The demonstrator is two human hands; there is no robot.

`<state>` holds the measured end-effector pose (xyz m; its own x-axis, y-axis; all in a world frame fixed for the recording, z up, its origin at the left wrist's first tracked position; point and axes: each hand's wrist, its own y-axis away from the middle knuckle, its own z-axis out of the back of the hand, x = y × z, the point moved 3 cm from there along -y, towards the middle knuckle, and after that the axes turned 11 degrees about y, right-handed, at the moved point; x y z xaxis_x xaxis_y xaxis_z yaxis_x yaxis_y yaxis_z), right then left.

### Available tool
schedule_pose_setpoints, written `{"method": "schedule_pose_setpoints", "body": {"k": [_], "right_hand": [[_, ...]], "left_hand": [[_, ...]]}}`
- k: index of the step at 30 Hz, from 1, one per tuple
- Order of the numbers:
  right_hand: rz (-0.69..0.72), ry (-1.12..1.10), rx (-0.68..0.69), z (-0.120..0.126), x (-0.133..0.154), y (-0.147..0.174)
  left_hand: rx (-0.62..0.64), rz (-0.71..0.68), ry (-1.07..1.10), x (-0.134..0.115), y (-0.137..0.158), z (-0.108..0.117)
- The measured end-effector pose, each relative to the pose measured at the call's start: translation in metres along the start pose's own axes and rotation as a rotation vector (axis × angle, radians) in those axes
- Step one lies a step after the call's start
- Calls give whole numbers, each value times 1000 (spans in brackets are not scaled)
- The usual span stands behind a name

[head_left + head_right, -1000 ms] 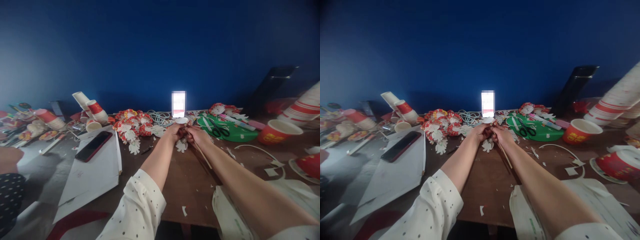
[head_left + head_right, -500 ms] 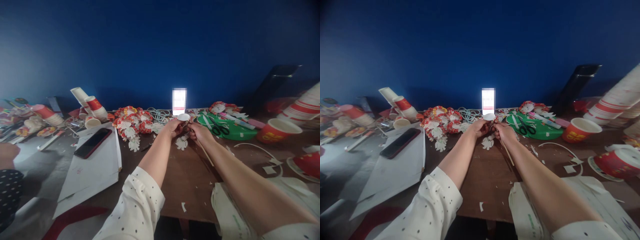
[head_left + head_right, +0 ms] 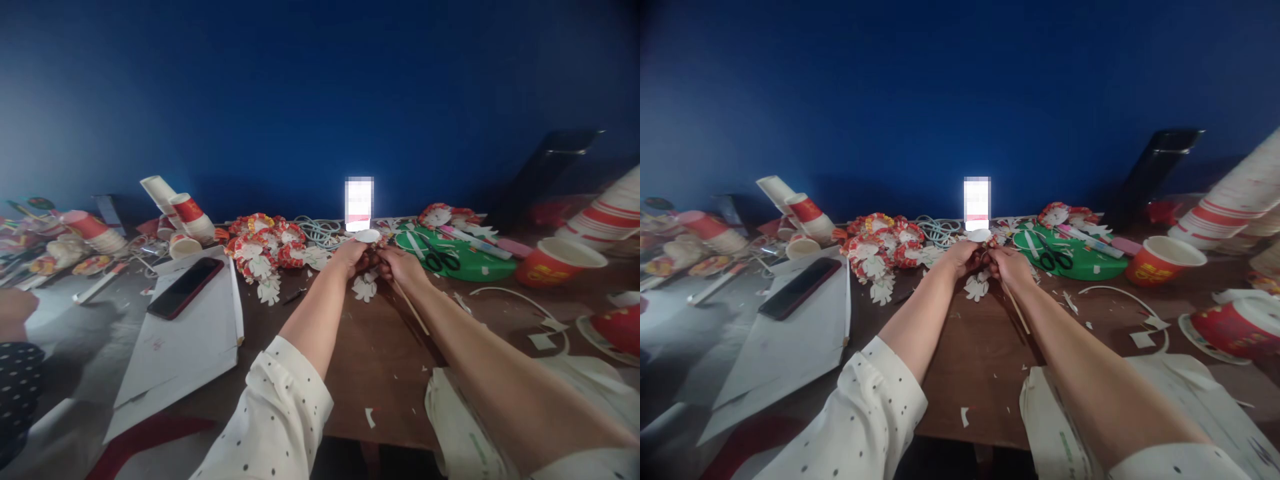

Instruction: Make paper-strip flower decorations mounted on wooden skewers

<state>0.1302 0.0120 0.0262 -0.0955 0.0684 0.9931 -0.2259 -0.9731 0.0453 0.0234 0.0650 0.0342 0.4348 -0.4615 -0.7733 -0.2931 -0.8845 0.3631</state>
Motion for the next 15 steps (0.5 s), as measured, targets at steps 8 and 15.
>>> {"method": "schedule_pose_setpoints", "body": {"k": [8, 15], "right_hand": [[0, -66, -27, 2, -3, -1], [87, 187, -97, 6, 0, 0]], "left_hand": [[-33, -116, -106, 2, -1, -4], [-51, -86, -90, -1, 3, -5]]}}
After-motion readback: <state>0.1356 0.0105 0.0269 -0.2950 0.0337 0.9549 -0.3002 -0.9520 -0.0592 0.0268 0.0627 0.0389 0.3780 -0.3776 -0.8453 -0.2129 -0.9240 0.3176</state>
